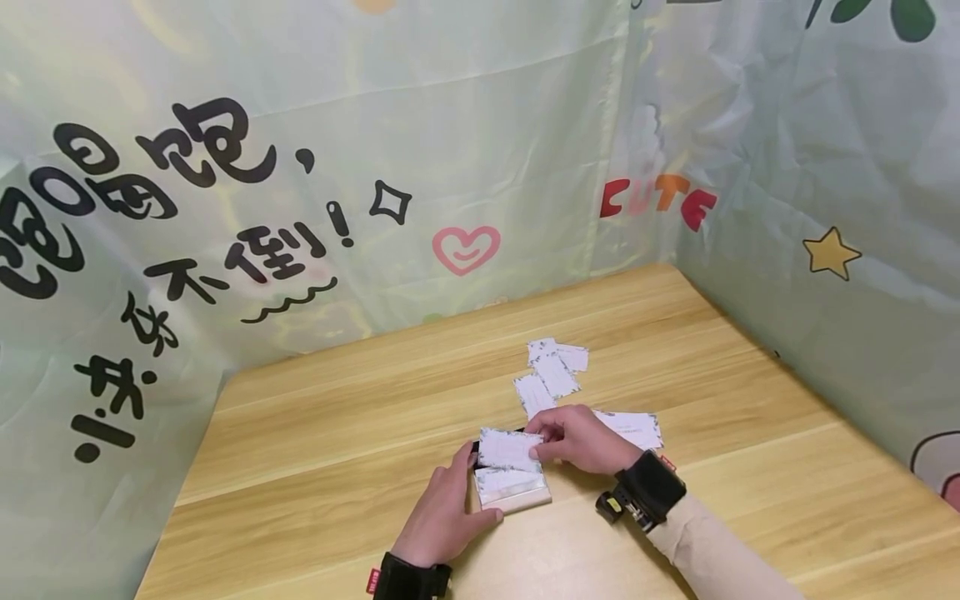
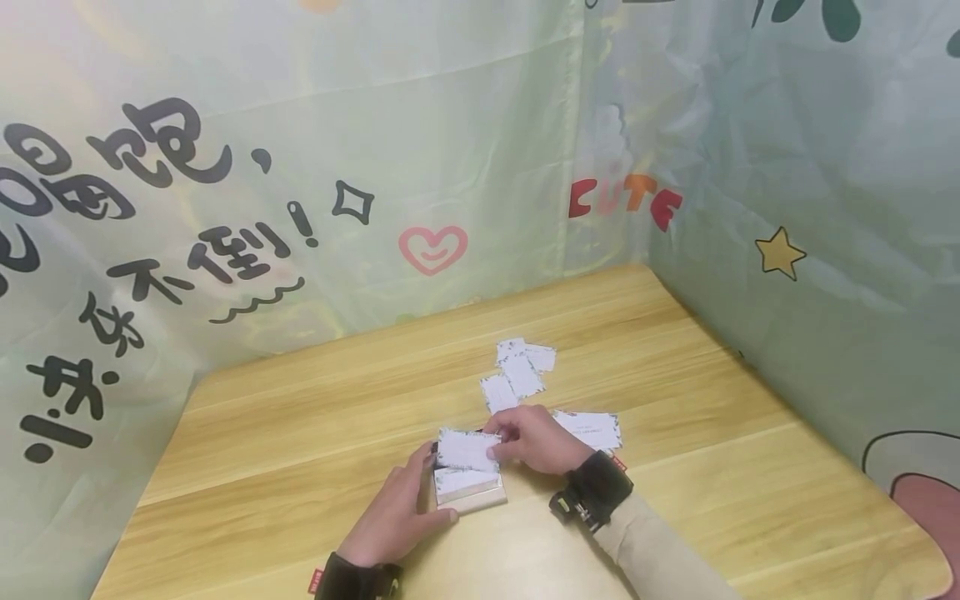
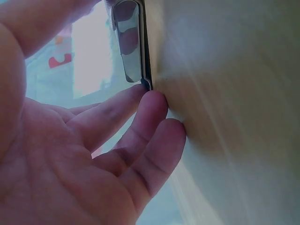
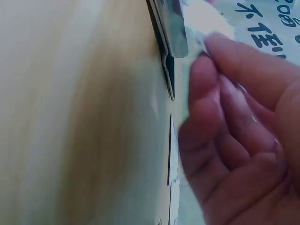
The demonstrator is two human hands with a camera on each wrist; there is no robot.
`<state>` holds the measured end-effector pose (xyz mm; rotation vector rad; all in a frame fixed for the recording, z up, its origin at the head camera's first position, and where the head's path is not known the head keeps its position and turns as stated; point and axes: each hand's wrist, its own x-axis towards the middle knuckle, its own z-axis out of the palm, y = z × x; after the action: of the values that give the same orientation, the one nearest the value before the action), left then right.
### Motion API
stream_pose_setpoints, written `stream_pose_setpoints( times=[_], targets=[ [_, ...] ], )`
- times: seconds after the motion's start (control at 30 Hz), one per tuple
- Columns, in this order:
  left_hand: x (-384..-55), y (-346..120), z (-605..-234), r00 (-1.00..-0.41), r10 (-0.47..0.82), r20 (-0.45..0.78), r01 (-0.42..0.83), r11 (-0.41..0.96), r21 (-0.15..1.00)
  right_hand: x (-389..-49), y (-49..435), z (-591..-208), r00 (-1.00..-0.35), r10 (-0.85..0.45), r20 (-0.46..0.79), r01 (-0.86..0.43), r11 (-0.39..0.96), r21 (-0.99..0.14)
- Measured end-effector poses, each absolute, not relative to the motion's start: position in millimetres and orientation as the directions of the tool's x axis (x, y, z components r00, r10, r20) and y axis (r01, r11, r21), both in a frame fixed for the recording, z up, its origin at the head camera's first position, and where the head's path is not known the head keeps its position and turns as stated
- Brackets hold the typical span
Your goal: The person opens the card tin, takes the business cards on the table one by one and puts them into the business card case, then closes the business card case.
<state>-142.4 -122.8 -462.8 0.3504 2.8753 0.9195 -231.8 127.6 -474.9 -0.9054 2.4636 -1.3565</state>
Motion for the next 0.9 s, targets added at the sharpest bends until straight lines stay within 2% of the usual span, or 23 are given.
stream_pose_setpoints(
  times=[0.23,0.47,0.7,0.9],
  targets=[
    [-142.7,-122.6,-462.5,-0.969,0.24,-0.052,0.166,0.797,0.581,-230.5,128.5,-474.0,-0.712,-0.695,0.102,-0.487,0.384,-0.785],
    [-142.8,-122.3,-462.7,-0.967,0.251,-0.044,0.177,0.788,0.589,-227.4,126.4,-473.3,-0.724,-0.673,0.149,-0.518,0.388,-0.762],
    [-142.4,-122.4,-463.5,-0.968,0.247,-0.043,0.177,0.793,0.583,-227.1,124.5,-475.9,-0.683,-0.719,0.128,-0.522,0.358,-0.774],
    [-142.3,-122.0,-464.1,-0.969,0.245,-0.028,0.185,0.798,0.573,-227.8,123.4,-473.8,-0.732,-0.678,0.068,-0.454,0.41,-0.791]
  ],
)
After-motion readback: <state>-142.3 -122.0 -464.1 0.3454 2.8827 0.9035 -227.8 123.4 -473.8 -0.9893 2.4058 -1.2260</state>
